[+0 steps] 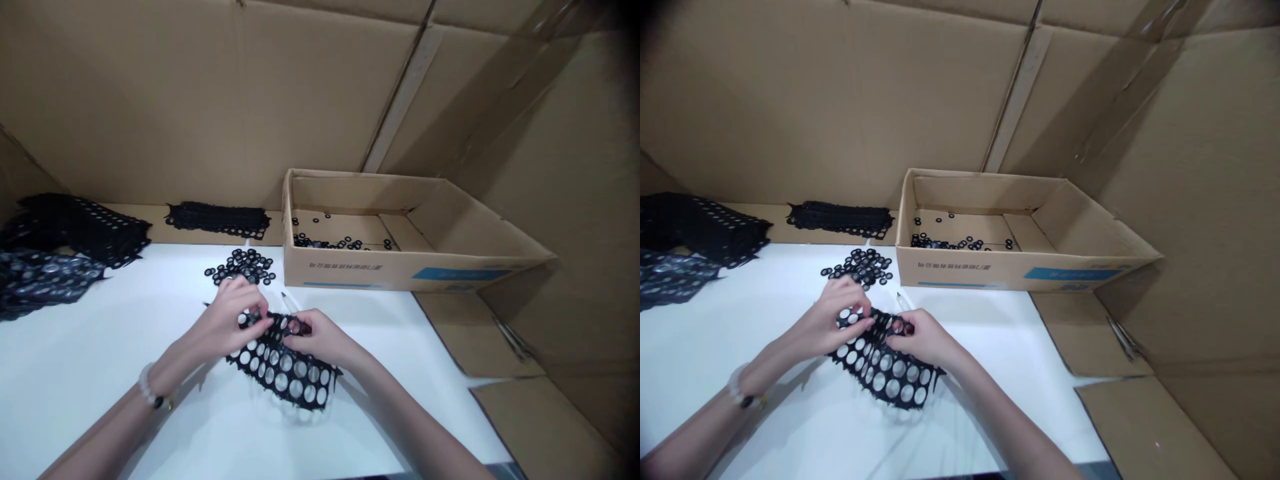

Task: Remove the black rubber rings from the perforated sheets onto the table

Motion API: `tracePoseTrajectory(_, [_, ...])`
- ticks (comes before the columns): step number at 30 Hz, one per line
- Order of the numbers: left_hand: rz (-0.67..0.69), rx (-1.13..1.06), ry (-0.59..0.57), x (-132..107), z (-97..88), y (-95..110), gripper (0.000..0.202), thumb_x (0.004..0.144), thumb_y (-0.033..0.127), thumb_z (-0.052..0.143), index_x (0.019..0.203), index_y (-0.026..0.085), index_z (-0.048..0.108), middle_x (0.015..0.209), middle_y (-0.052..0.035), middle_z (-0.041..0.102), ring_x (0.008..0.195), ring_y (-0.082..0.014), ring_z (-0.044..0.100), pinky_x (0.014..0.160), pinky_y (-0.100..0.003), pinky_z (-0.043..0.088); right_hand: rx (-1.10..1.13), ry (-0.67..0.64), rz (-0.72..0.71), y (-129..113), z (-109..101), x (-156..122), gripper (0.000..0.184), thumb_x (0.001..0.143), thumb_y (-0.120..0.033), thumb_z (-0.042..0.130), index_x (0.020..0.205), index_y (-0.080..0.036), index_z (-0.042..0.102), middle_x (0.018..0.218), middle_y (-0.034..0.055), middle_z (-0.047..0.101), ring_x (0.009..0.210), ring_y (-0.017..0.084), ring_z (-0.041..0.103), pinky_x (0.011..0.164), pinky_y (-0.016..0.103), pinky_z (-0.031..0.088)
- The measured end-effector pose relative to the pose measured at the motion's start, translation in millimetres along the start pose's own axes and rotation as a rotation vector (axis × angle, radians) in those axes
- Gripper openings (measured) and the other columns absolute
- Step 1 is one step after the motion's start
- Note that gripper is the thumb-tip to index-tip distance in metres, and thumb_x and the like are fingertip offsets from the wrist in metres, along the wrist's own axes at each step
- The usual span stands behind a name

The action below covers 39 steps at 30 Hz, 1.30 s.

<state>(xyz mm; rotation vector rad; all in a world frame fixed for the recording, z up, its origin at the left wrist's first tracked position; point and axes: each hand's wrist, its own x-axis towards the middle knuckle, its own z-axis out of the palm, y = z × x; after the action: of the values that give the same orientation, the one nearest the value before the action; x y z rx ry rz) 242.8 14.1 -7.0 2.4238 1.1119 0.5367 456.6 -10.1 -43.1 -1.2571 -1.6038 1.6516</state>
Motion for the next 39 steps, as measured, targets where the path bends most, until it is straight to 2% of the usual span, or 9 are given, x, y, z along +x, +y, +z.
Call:
tracePoseTrajectory(3, [0.006,-0.013,-0.144,-2.1,7.4,12.0,0.029,0.086,0.042,0.054,0.070,0.019,0.054,0.069,0.0007,0.055,0.073,-0.0174,0.050,0.077,-0.033,0.034,0.070,-0.010,-0.078,-3.5,1.2,0.3,0.011,0.069,-0.019,0.061,0.066,-0.015,0.052,0.060,-0.0062,0.041,0.059,0.009,0.035,0.055,0.021,0.028])
tracePoseTrajectory(11, [-0.032,-0.156,-0.231,1.1,23.0,3.5,0.026,0.091,0.030,0.041,0.073,0.018,0.056,0.078,-0.0030,0.056,0.080,-0.0183,0.052,0.073,-0.028,0.038,0.013,0.005,-0.137,-2.7,6.8,0.3,0.008,0.074,-0.021,0.057,0.071,-0.017,0.051,0.064,-0.0052,0.040,0.061,0.010,0.037,0.056,0.022,0.029])
tracePoseTrajectory(15, [-0.077,-0.239,-0.152,2.2,25.7,-2.8,0.027,0.087,0.025,0.041,0.065,0.017,0.053,0.073,-0.0025,0.054,0.076,-0.0179,0.052,0.071,-0.028,0.038,0.031,0.063,-0.152,1.7,10.5,3.1,0.005,0.073,-0.019,0.056,0.072,-0.017,0.052,0.066,-0.0047,0.045,0.063,0.011,0.042,0.059,0.022,0.033])
tracePoseTrajectory(20, [-0.271,-0.698,-0.087,5.0,30.4,-3.8,0.032,0.085,0.034,0.043,0.059,0.016,0.052,0.061,-0.0009,0.056,0.063,-0.0150,0.052,0.064,-0.026,0.039,0.220,0.093,-0.150,-3.9,11.9,4.4,0.008,0.072,-0.021,0.056,0.076,-0.019,0.048,0.070,-0.0026,0.057,0.069,0.015,0.057,0.066,0.025,0.041])
tracePoseTrajectory(23, [-0.355,-0.776,-0.054,9.0,27.8,-9.3,0.028,0.079,0.033,0.043,0.056,0.017,0.046,0.052,0.0003,0.050,0.054,-0.0135,0.047,0.058,-0.026,0.039,0.214,0.109,-0.131,-5.9,10.4,2.2,0.007,0.069,-0.019,0.054,0.072,-0.019,0.048,0.065,-0.0030,0.057,0.066,0.015,0.056,0.062,0.024,0.041])
tracePoseTrajectory(27, [-0.436,-0.664,0.138,11.5,4.6,-38.5,0.024,0.078,0.030,0.031,0.055,0.022,0.031,0.046,0.0035,0.033,0.048,-0.0135,0.040,0.056,-0.028,0.041,0.321,0.100,-0.049,-6.6,4.3,-1.4,0.008,0.061,-0.018,0.050,0.068,-0.019,0.047,0.062,-0.0040,0.054,0.060,0.014,0.055,0.058,0.024,0.043])
tracePoseTrajectory(32, [-0.501,-0.227,0.362,5.1,-12.9,-73.0,0.022,0.081,0.030,0.043,0.064,0.019,0.050,0.064,-0.0013,0.054,0.066,-0.0185,0.048,0.065,-0.030,0.038,0.278,0.048,0.004,-12.0,4.5,-4.2,0.008,0.060,-0.018,0.049,0.069,-0.018,0.050,0.064,-0.0033,0.054,0.062,0.014,0.055,0.057,0.025,0.044])
tracePoseTrajectory(35, [-0.456,0.120,0.367,5.3,-1.6,-79.4,0.024,0.085,0.033,0.045,0.086,0.020,0.065,0.085,-0.0065,0.065,0.087,-0.0256,0.051,0.080,-0.036,0.038,0.265,0.031,0.022,-11.7,10.1,-5.1,0.009,0.062,-0.017,0.050,0.071,-0.018,0.051,0.065,-0.0036,0.054,0.063,0.014,0.053,0.060,0.024,0.044])
tracePoseTrajectory(39, [-0.429,0.292,0.326,9.0,8.5,-83.7,0.037,0.089,0.033,0.043,0.118,0.021,0.062,0.103,-0.0088,0.064,0.095,-0.0286,0.047,0.087,-0.040,0.039,0.252,0.012,0.029,-10.5,11.9,-6.1,0.009,0.064,-0.017,0.051,0.073,-0.019,0.052,0.067,-0.0034,0.054,0.065,0.014,0.053,0.062,0.025,0.044])
